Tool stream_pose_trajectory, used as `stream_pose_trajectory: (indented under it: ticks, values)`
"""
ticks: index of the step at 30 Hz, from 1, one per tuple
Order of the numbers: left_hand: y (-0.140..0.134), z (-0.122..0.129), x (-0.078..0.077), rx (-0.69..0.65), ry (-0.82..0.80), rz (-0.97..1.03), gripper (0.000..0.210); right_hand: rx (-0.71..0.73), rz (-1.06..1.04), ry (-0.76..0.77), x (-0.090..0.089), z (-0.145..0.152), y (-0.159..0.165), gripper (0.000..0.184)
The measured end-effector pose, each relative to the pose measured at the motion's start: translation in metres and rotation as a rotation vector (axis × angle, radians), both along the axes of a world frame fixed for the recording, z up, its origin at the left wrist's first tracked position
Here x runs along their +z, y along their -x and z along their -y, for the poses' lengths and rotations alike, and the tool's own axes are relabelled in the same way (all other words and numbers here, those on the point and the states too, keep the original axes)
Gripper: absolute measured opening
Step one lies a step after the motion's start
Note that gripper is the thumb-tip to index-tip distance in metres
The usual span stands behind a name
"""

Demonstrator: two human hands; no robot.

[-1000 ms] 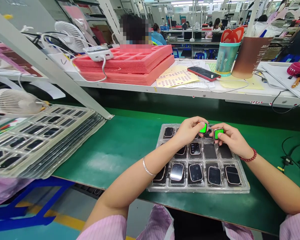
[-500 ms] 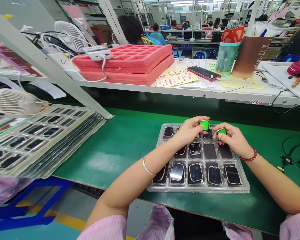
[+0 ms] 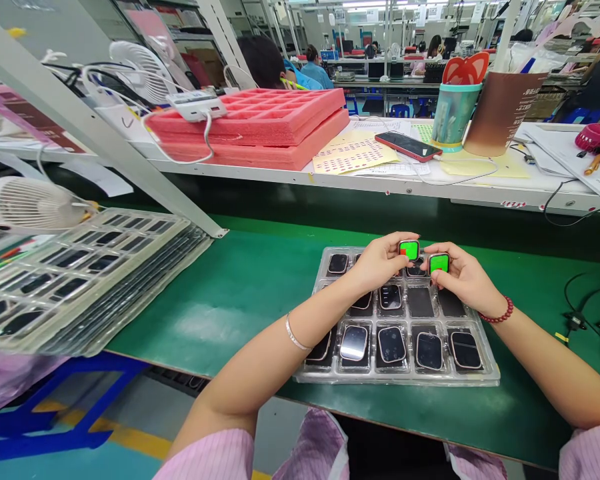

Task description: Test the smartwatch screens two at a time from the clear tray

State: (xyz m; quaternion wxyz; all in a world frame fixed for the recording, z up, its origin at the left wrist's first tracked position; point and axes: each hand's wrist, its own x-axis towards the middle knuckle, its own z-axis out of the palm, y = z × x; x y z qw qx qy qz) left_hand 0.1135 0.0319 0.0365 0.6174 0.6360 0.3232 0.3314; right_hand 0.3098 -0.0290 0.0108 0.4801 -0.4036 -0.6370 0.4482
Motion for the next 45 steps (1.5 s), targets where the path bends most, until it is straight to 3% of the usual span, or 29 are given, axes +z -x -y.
stream_pose_trajectory:
  ticks: [14, 23, 30, 38, 45]
  values:
    - [0.0002, 0.0003, -0.0002, 0.001, 0.024, 0.059, 0.062, -0.021, -0.006, 0.035, 0.0003, -0.0006, 0.0008, 0.038]
    - [0.0008, -0.0014, -0.0036, -0.010, 0.009, 0.018, 0.057, -0.027, 0.000, 0.025, 0.0004, 0.0000, 0.0013, 0.038]
    - [0.0004, -0.0022, -0.0046, 0.016, -0.092, 0.004, 0.062, -0.002, 0.012, 0.009, 0.0010, 0.0005, 0.0008, 0.043]
    - [0.0013, 0.0012, 0.0025, 0.021, -0.045, 0.001, 0.041, -0.041, -0.008, 0.047, 0.0008, 0.0001, -0.0008, 0.040]
    - [0.0015, 0.0004, 0.0011, 0.044, -0.100, -0.025, 0.037, -0.051, 0.014, 0.027, 0.0007, -0.0005, -0.0002, 0.037]
